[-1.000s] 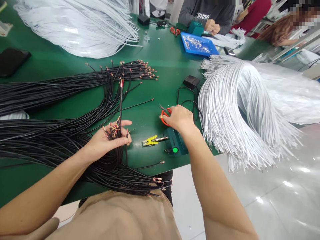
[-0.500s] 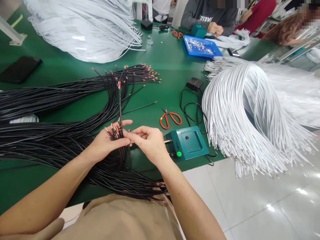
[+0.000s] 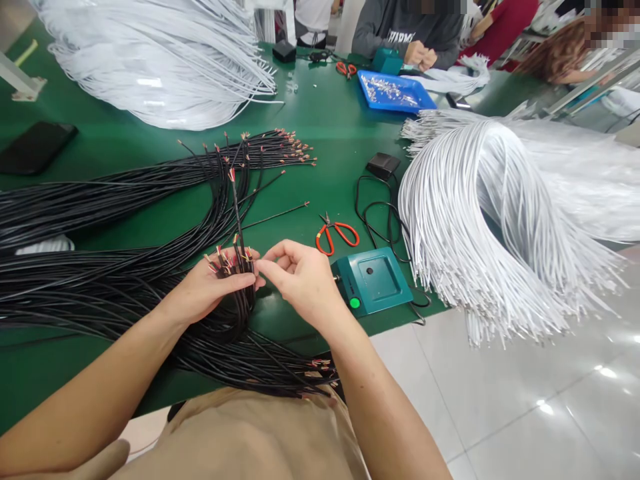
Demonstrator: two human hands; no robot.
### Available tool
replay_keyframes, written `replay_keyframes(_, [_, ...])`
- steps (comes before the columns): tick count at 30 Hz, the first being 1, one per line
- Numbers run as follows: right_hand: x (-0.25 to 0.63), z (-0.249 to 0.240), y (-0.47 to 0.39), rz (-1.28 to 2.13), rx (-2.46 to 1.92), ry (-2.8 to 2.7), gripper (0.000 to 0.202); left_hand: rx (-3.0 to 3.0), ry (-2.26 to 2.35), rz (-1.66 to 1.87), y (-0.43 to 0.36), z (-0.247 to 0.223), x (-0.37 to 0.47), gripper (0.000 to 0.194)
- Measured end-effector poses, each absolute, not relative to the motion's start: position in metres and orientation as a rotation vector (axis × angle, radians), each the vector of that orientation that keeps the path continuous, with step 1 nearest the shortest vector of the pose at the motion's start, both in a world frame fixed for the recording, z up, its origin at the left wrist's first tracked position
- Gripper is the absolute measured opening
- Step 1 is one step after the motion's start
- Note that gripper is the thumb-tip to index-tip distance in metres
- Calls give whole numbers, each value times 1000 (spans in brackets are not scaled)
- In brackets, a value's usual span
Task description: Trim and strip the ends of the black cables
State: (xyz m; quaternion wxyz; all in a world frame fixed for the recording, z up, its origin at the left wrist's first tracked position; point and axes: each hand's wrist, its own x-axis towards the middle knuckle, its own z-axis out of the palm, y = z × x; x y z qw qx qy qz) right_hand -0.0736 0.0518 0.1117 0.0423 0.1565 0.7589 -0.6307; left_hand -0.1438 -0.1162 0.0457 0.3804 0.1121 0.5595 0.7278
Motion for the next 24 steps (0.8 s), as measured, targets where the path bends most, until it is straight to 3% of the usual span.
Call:
replay_keyframes(4, [-76,91,41,-1873,507,2383,20,291,1476,1887,-116,42,-144,36])
replay_keyframes(14, [-77,89,33,-2260,646,2072,28,343,1562,1900,-114,46,-144,25])
replay_keyframes(24, [-79,81,21,-2579,688,1916,17,375,1520,1917,-115,45,-145,26])
